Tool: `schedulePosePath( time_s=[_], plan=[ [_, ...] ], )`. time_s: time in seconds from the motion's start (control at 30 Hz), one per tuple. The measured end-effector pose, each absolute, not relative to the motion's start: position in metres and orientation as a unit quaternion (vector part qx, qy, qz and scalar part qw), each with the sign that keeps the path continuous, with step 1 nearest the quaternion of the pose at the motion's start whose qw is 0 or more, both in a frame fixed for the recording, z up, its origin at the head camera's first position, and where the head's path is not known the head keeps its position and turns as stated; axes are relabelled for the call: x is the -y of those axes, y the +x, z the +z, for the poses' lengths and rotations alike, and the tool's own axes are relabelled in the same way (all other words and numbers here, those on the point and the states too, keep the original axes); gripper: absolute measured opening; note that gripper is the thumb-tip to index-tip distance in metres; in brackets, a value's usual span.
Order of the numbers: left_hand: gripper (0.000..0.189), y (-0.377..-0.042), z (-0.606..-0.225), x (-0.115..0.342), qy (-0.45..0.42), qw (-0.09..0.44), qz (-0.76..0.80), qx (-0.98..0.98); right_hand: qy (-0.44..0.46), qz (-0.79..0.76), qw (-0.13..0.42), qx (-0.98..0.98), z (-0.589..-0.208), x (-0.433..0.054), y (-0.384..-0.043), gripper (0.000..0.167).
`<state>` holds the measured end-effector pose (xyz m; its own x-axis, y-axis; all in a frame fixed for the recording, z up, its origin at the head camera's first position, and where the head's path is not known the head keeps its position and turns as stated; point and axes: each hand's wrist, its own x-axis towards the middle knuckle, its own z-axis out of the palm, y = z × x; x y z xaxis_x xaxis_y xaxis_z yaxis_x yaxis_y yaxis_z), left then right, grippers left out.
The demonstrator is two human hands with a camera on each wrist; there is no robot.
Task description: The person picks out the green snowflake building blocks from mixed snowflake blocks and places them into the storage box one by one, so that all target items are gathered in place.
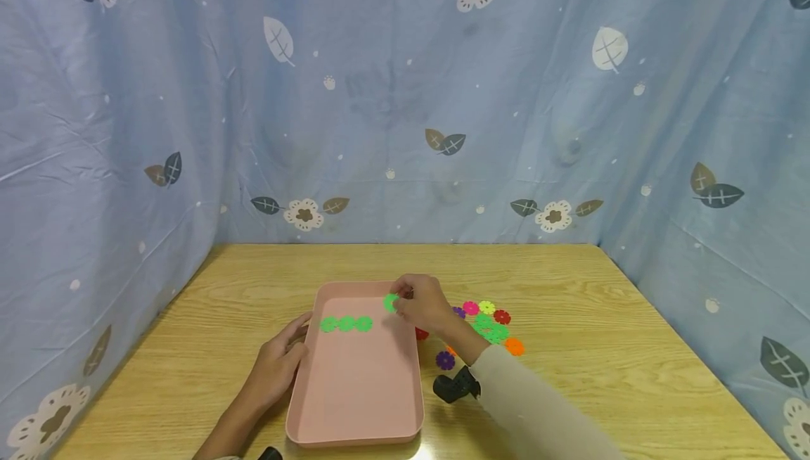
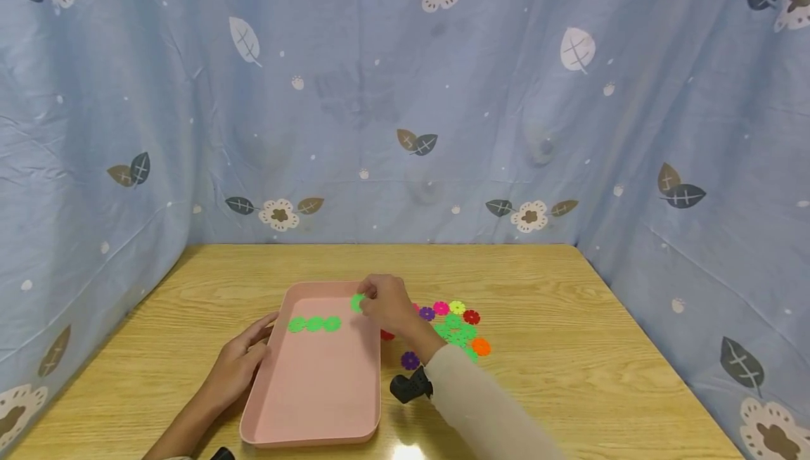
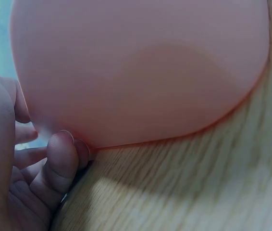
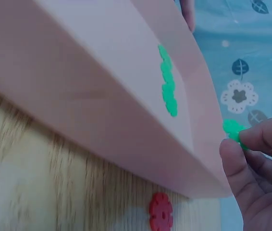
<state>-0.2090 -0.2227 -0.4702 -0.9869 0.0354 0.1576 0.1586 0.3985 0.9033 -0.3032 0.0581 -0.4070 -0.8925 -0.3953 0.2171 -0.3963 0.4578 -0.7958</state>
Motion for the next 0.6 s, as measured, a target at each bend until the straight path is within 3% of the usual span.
schedulePosePath(
  time_s=[0.6],
  plan=[
    [0.057, -0.208, -0.469, 0.223, -0.060, 0.055, -0.549, 0.832, 0.227, 0.343, -0.020, 0.911, -0.408, -0.028, -0.308, 0.014]
  ],
)
